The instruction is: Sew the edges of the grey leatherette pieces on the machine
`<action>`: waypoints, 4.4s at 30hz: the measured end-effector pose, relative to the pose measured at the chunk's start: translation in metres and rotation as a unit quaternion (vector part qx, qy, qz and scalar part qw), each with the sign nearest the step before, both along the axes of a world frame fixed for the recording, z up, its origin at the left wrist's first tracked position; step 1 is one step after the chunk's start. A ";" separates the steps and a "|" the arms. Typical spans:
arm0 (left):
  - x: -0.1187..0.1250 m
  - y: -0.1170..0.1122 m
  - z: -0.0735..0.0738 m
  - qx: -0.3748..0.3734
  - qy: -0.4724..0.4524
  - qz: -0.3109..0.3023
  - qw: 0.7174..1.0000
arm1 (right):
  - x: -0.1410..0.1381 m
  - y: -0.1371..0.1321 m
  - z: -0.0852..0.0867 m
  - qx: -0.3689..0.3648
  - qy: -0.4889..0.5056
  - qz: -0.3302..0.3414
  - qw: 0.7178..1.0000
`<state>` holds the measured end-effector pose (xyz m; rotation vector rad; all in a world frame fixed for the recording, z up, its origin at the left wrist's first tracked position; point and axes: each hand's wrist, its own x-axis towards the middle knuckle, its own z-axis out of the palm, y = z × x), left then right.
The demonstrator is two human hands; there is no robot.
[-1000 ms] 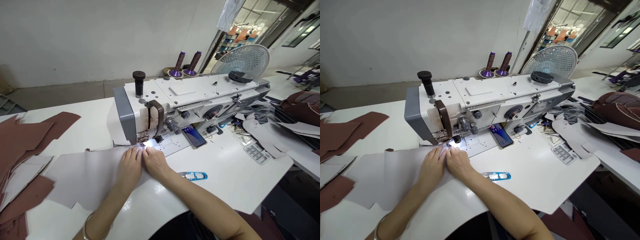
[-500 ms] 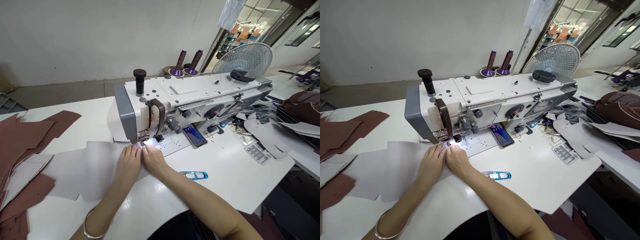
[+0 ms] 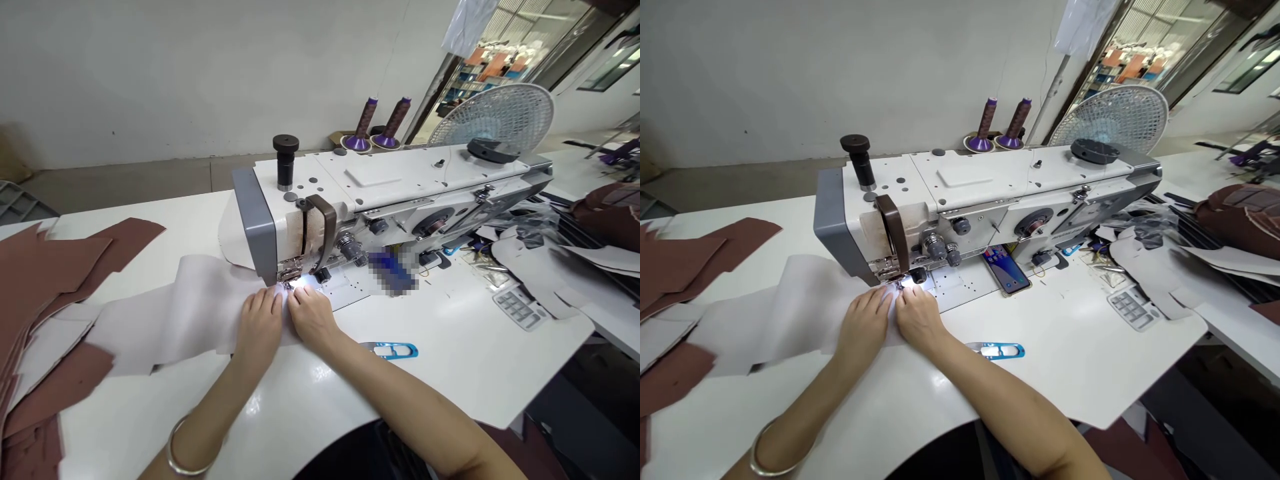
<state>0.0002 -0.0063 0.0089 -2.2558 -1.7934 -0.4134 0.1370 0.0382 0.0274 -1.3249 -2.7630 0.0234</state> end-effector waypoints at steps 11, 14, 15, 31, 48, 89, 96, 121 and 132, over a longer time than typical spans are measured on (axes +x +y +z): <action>-0.017 0.012 -0.009 0.011 -0.009 -0.039 0.999 | 0.002 -0.004 0.003 -0.026 -0.010 -0.027 0.999; -0.013 0.008 -0.003 0.027 -0.030 -0.030 0.999 | -0.001 -0.003 0.001 -0.028 -0.015 -0.029 0.999; -0.008 0.005 -0.002 0.036 -0.038 -0.023 0.998 | -0.002 -0.003 0.000 -0.026 -0.013 -0.030 0.999; -0.003 0.007 -0.009 0.011 -0.033 -0.035 0.999 | -0.001 -0.010 0.002 -0.029 -0.010 -0.030 0.999; -0.001 0.000 -0.018 0.029 -0.016 -0.065 0.997 | 0.003 -0.011 -0.003 -0.013 0.018 0.014 1.000; -0.026 0.021 -0.023 -0.030 -0.085 -0.046 0.995 | 0.000 -0.007 -0.010 0.006 0.004 -0.017 1.000; -0.025 0.020 -0.019 -0.017 -0.084 -0.048 0.995 | 0.000 -0.007 -0.010 0.004 0.001 -0.019 1.000; -0.021 0.017 -0.006 0.045 -0.093 -0.052 0.993 | 0.004 0.004 -0.011 -0.039 0.133 -0.069 0.988; -0.020 0.018 -0.011 0.038 -0.134 -0.055 0.989 | -0.002 0.011 -0.004 -0.097 0.182 -0.145 0.968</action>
